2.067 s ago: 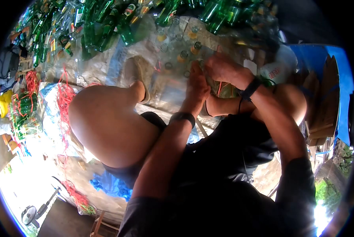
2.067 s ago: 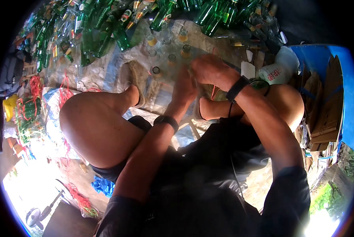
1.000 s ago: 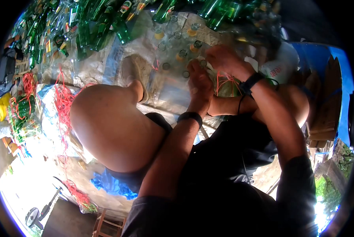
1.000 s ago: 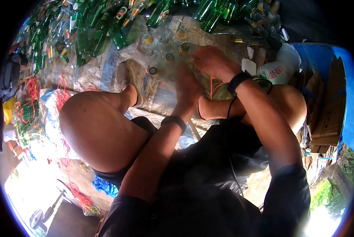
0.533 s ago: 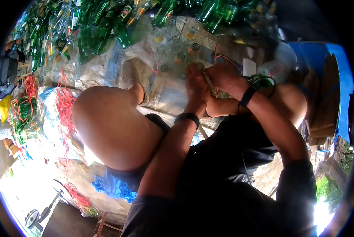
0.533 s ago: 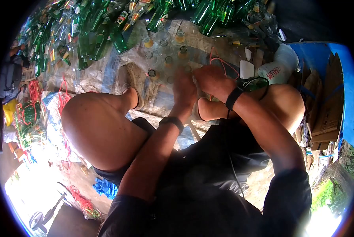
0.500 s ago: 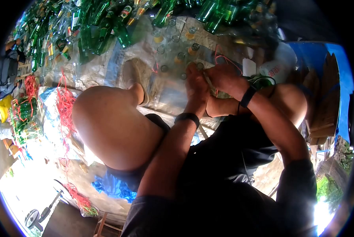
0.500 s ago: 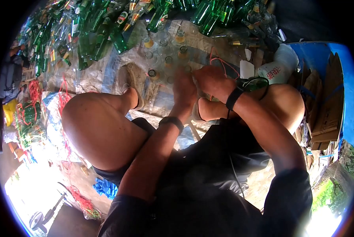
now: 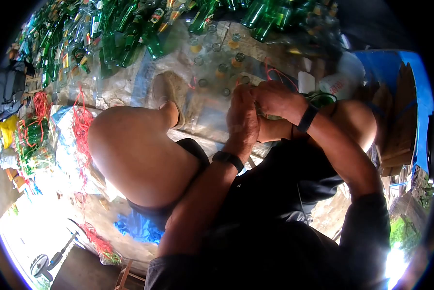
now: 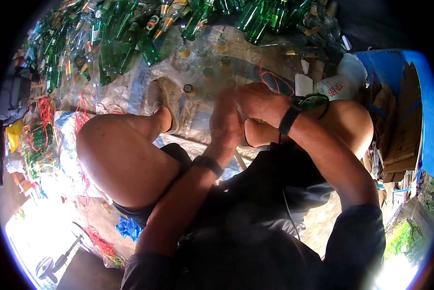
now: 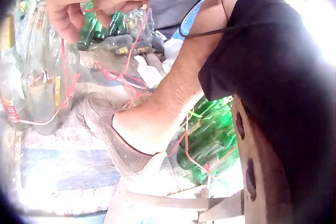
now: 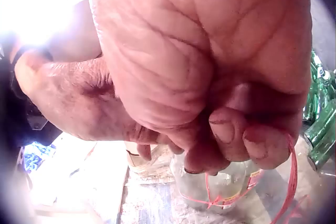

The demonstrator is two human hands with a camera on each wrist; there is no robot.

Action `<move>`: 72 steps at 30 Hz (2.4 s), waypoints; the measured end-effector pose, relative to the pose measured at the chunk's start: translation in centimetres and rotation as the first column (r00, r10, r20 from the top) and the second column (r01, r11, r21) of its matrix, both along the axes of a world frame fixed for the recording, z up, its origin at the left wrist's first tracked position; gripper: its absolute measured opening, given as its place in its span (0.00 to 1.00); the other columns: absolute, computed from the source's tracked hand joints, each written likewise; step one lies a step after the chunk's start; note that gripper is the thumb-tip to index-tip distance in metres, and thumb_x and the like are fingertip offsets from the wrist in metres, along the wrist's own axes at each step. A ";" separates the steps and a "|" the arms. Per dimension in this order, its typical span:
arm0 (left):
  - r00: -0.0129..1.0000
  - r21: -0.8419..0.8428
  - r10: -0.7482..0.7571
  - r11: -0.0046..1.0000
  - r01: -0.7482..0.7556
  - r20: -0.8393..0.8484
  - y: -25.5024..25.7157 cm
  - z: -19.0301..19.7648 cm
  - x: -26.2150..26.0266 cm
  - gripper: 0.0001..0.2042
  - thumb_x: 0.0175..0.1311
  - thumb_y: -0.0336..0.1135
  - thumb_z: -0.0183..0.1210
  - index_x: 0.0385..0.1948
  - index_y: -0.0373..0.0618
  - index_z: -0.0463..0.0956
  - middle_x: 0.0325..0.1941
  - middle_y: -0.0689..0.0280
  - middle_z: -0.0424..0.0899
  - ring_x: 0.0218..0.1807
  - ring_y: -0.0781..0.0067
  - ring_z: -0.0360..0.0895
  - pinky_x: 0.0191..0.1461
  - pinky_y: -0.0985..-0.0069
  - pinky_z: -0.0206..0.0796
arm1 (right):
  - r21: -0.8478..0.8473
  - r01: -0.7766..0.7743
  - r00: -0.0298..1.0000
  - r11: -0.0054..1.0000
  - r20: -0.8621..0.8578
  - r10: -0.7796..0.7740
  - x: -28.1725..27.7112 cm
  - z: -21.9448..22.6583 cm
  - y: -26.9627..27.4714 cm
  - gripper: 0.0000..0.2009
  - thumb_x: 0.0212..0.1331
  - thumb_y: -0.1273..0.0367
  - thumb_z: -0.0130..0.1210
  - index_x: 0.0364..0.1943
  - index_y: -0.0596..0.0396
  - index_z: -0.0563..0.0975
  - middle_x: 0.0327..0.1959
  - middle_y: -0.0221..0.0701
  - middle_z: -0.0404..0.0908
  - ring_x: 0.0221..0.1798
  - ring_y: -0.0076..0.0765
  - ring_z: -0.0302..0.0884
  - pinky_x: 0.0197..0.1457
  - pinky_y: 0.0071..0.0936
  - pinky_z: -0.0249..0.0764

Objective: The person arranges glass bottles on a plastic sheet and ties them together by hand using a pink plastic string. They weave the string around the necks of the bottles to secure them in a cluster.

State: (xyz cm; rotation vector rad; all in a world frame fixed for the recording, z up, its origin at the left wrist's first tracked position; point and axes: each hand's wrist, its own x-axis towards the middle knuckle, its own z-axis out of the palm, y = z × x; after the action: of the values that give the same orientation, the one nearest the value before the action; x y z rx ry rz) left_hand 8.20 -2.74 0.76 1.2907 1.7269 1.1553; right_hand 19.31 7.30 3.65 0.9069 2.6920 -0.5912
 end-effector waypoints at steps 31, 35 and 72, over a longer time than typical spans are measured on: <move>0.843 -0.295 0.147 0.955 0.015 0.517 0.1 -2.9 -2.0 0.11 0.67 0.32 0.47 0.38 0.40 0.79 0.28 0.59 0.82 0.27 0.66 0.83 0.28 0.71 0.73 | -0.077 0.001 1.000 0.997 0.022 0.001 1.7 15.6 14.8 0.10 0.55 0.68 0.56 0.24 0.61 0.74 0.19 0.30 0.69 0.26 0.23 0.66 0.31 0.27 0.65; 0.833 -0.397 0.146 0.913 0.094 0.534 0.1 -2.4 -2.6 0.16 0.71 0.47 0.50 0.42 0.42 0.78 0.32 0.67 0.81 0.29 0.75 0.82 0.31 0.76 0.71 | -0.097 0.112 0.993 0.989 -0.017 -0.114 2.0 19.5 15.5 0.11 0.57 0.67 0.56 0.24 0.62 0.74 0.19 0.31 0.68 0.25 0.24 0.65 0.30 0.28 0.65; 0.427 -0.575 0.559 0.811 -0.104 0.711 -0.8 0.5 -4.3 0.13 0.65 0.40 0.56 0.37 0.38 0.78 0.29 0.62 0.78 0.29 0.69 0.81 0.37 0.72 0.74 | -0.033 -0.234 0.920 0.972 -0.330 0.211 -10.2 4.1 20.4 0.14 0.60 0.62 0.57 0.23 0.58 0.73 0.16 0.35 0.68 0.22 0.38 0.68 0.30 0.39 0.65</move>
State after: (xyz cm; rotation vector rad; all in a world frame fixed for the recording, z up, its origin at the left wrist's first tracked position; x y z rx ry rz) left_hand 3.91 -3.50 1.23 -0.0691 1.3150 1.1989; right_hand 9.06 27.71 7.78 0.5086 2.9832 -0.8428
